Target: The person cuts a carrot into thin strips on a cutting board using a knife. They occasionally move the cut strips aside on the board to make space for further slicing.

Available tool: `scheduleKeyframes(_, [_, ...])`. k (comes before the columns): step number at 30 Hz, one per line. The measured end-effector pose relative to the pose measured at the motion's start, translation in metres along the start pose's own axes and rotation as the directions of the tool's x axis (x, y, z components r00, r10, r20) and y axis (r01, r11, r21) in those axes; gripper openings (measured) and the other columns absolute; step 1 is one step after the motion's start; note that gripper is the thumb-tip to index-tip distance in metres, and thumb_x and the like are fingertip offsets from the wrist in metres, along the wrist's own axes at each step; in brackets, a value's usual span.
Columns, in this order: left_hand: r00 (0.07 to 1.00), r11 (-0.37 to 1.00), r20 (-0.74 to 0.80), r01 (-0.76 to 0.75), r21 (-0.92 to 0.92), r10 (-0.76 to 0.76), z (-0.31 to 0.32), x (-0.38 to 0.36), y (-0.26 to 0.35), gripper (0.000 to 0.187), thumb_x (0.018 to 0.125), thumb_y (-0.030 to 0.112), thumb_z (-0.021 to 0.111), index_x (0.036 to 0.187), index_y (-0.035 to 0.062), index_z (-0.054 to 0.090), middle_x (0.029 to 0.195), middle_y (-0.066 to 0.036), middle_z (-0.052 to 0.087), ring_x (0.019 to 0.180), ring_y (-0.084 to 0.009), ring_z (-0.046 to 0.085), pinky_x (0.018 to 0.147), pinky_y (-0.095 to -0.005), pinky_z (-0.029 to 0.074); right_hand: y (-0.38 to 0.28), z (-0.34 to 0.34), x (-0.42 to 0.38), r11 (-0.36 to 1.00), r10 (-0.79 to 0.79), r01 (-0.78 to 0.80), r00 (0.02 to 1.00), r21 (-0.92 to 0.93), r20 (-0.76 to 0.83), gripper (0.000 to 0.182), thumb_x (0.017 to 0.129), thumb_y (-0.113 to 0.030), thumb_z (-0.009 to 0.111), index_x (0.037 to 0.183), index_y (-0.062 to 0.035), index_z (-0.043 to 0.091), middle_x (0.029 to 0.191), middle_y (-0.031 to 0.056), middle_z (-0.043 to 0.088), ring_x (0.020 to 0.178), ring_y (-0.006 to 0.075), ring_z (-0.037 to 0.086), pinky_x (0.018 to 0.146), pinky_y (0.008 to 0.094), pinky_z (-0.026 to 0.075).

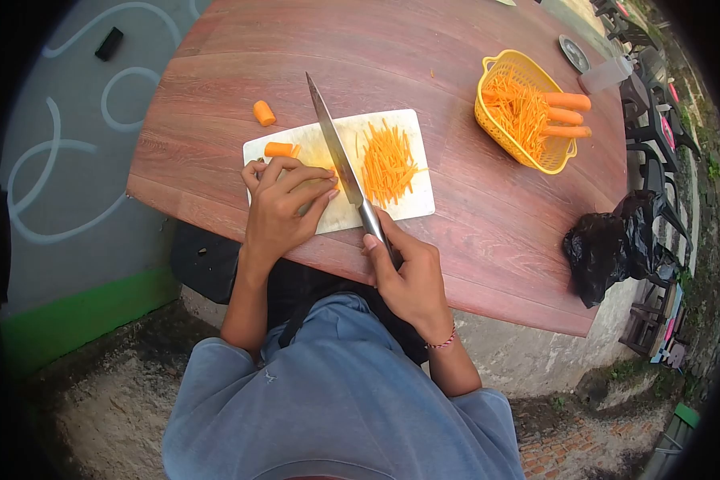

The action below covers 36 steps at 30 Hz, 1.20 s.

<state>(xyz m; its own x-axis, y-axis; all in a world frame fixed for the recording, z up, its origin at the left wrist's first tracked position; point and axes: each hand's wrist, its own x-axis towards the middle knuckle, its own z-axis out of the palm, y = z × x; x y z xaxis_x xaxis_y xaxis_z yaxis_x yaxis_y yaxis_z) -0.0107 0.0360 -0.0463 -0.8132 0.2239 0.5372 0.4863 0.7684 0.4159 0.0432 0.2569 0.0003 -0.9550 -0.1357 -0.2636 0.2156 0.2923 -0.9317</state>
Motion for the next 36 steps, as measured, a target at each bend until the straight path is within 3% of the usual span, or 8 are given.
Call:
scheduleKeyframes(10, [1.000, 1.000, 0.017, 0.001, -0.022, 0.000, -0.004, 0.003, 0.002, 0.014, 0.087, 0.019, 0.083, 0.099, 0.0147, 0.085, 0.114, 0.008, 0.079, 0.105, -0.0184, 0.065, 0.100, -0.0520, 0.032, -0.011, -0.008, 0.011, 1.000, -0.016, 0.017, 0.996, 0.019, -0.084, 0.045, 0.106, -0.014, 0.067, 0.150, -0.0022, 0.062, 0.070, 0.0060, 0.067, 0.061, 0.0073, 0.062, 0.058, 0.0280, 0.051])
scheduleKeyframes(13, [1.000, 1.000, 0.010, 0.007, -0.014, -0.007, -0.003, 0.003, 0.002, 0.013, 0.086, 0.019, 0.083, 0.099, 0.0146, 0.085, 0.110, 0.008, 0.080, 0.104, -0.0180, 0.065, 0.099, -0.0524, 0.032, -0.006, -0.007, 0.011, 0.999, -0.022, 0.021, 0.999, -0.042, -0.035, 0.046, 0.104, -0.016, 0.069, 0.147, -0.0011, 0.064, 0.068, 0.0099, 0.066, 0.061, 0.0089, 0.063, 0.060, 0.0303, 0.052])
scheduleKeyframes(15, [1.000, 1.000, 0.008, 0.001, -0.016, 0.000, -0.003, 0.002, 0.001, 0.012, 0.086, 0.019, 0.083, 0.097, 0.0143, 0.084, 0.110, 0.007, 0.079, 0.103, -0.0177, 0.065, 0.099, -0.0526, 0.032, -0.002, -0.005, 0.013, 0.986, -0.083, 0.081, 0.997, -0.144, -0.007, 0.045, 0.102, -0.018, 0.072, 0.143, 0.0008, 0.067, 0.070, 0.0160, 0.067, 0.064, 0.0113, 0.065, 0.063, 0.0330, 0.053])
scheduleKeyframes(16, [1.000, 1.000, 0.007, -0.001, -0.015, 0.001, -0.003, 0.002, 0.001, 0.012, 0.086, 0.019, 0.083, 0.097, 0.0143, 0.084, 0.110, 0.007, 0.079, 0.103, -0.0177, 0.065, 0.099, -0.0526, 0.032, -0.004, -0.004, 0.014, 0.987, -0.070, 0.068, 0.997, -0.145, -0.009, 0.044, 0.100, -0.020, 0.074, 0.138, 0.0025, 0.069, 0.077, 0.0244, 0.069, 0.065, 0.0165, 0.067, 0.066, 0.0357, 0.054])
scheduleKeyframes(19, [1.000, 1.000, 0.006, -0.009, -0.005, 0.009, -0.002, 0.001, 0.002, 0.011, 0.086, 0.019, 0.084, 0.095, 0.0139, 0.084, 0.108, 0.007, 0.079, 0.103, -0.0176, 0.065, 0.099, -0.0523, 0.032, -0.008, -0.004, 0.017, 0.949, -0.201, 0.193, 0.980, -0.249, -0.009, 0.041, 0.100, -0.020, 0.075, 0.135, 0.0021, 0.072, 0.083, 0.0289, 0.071, 0.063, 0.0210, 0.066, 0.067, 0.0362, 0.055])
scheduleKeyframes(22, [1.000, 1.000, 0.004, 0.002, -0.015, -0.002, -0.001, 0.001, 0.001, 0.011, 0.086, 0.019, 0.084, 0.095, 0.0136, 0.084, 0.108, 0.007, 0.079, 0.102, -0.0179, 0.065, 0.098, -0.0520, 0.033, -0.009, -0.003, 0.020, 0.964, -0.183, 0.179, 0.983, -0.198, -0.001, 0.041, 0.099, -0.020, 0.075, 0.133, 0.0026, 0.072, 0.087, 0.0316, 0.070, 0.062, 0.0241, 0.065, 0.068, 0.0369, 0.055])
scheduleKeyframes(31, [1.000, 1.000, 0.012, -0.002, -0.029, 0.003, -0.002, 0.002, 0.002, 0.012, 0.085, 0.018, 0.084, 0.096, 0.0140, 0.083, 0.107, 0.008, 0.079, 0.100, -0.0177, 0.065, 0.098, -0.0510, 0.033, -0.004, -0.011, 0.027, 0.983, -0.095, 0.096, 0.995, -0.159, 0.013, 0.041, 0.100, -0.021, 0.073, 0.135, -0.0002, 0.072, 0.067, 0.0184, 0.059, 0.056, 0.0171, 0.054, 0.059, 0.0365, 0.048])
scheduleKeyframes(36, [1.000, 1.000, 0.011, 0.002, -0.020, -0.002, -0.002, 0.003, 0.002, 0.013, 0.084, 0.019, 0.085, 0.097, 0.0146, 0.083, 0.108, 0.008, 0.079, 0.101, -0.0181, 0.065, 0.100, -0.0505, 0.032, -0.018, -0.014, 0.029, 0.958, -0.135, 0.129, 0.991, -0.255, -0.006, 0.041, 0.100, -0.023, 0.073, 0.135, -0.0006, 0.073, 0.074, 0.0250, 0.065, 0.057, 0.0251, 0.062, 0.063, 0.0381, 0.052])
